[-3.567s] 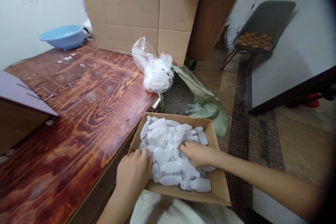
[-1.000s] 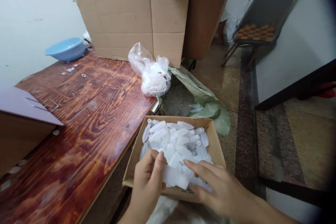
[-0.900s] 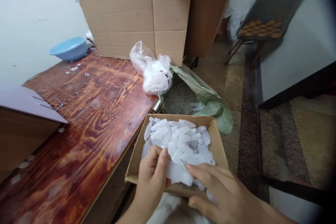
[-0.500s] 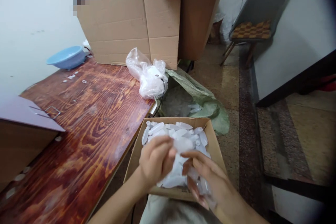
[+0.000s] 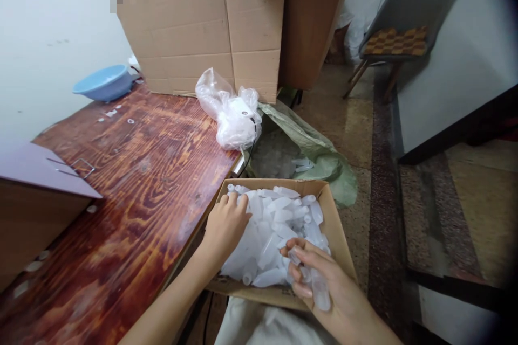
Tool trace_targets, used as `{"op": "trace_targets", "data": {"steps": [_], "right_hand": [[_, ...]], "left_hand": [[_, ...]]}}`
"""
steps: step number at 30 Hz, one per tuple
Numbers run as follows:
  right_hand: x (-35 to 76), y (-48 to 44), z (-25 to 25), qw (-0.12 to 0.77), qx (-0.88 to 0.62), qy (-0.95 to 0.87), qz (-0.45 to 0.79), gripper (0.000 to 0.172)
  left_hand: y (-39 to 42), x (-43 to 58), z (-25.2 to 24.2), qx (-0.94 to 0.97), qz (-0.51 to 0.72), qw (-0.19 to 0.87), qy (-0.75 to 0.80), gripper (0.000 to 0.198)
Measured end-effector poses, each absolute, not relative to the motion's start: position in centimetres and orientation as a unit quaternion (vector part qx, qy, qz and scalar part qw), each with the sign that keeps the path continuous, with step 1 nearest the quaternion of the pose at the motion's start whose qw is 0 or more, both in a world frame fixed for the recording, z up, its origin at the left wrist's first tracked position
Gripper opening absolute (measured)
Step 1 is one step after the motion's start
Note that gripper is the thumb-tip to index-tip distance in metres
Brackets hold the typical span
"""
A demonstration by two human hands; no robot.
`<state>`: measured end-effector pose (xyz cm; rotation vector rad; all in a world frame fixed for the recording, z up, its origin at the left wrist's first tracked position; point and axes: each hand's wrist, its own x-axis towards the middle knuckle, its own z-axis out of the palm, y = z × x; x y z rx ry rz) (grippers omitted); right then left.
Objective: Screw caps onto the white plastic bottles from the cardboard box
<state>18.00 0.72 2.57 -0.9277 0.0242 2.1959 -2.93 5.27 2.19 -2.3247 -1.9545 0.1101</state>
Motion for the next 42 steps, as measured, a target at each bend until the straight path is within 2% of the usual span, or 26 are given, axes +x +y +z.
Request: {"op": "trace_targets", "data": {"steps": [3, 9, 13, 17, 20, 22, 25, 27, 29, 33, 37, 40, 42], "right_hand": [[18.0, 1.2, 2.6, 0.374, -0.378, 0.019, 0.847, 0.033], [17.9, 1.0, 2.7, 0.373, -0.372, -0.016, 0.85, 0.04], [18.0, 0.5, 2.8, 0.386, -0.385, -0.076, 0.835, 0.039], [18.5, 0.1, 2.6, 0.389, -0.435, -0.215, 0.783, 0.042], [19.0, 0.0, 2.5, 0.366, -0.501, -0.402, 0.673, 0.035], [19.2, 0.0, 2.5, 0.367, -0.527, -0.534, 0.55, 0.03], [18.8, -0.3, 2.7, 0.411, -0.506, -0.661, 0.372, 0.02], [18.5, -0.4, 2.8, 0.431, -0.48, -0.7, 0.305, 0.014], [18.4, -0.5, 2.8, 0.442, -0.469, -0.718, 0.264, 0.011], [19.6, 0.0, 3.1, 0.445, -0.421, -0.768, 0.187, 0.016], [21.0, 0.8, 3.8, 0.393, -0.314, -0.857, 0.114, 0.024], [21.0, 1.0, 4.2, 0.38, -0.331, -0.846, 0.171, 0.015], [20.7, 0.9, 4.2, 0.364, -0.393, -0.803, 0.262, 0.025]], "left_hand": [[4.7, -2.8, 2.5, -0.757, 0.067, 0.049, -0.648, 0.021], [3.9, -3.1, 3.1, -0.755, 0.082, 0.031, -0.649, 0.011], [3.4, -3.1, 2.6, -0.756, 0.075, 0.003, -0.65, 0.015], [2.9, -3.0, 1.9, -0.742, 0.047, -0.039, -0.668, 0.02], [2.4, -2.4, 2.2, -0.737, 0.003, -0.076, -0.672, 0.027], [2.1, -1.5, 2.7, -0.711, -0.088, -0.16, -0.679, 0.035], [1.3, 0.7, 3.4, -0.545, -0.309, -0.397, -0.671, 0.038], [0.7, 2.2, 3.6, -0.409, -0.421, -0.513, -0.626, 0.036], [0.2, 3.4, 3.6, -0.327, -0.479, -0.569, -0.583, 0.034], [-0.7, 3.5, 4.0, -0.3, -0.464, -0.603, -0.576, 0.037], [-1.4, 2.6, 5.0, -0.377, -0.4, -0.579, -0.602, 0.041], [-1.8, 2.8, 5.5, -0.417, -0.399, -0.552, -0.601, 0.045], [-2.1, 3.2, 5.5, -0.407, -0.4, -0.565, -0.597, 0.043]]}}
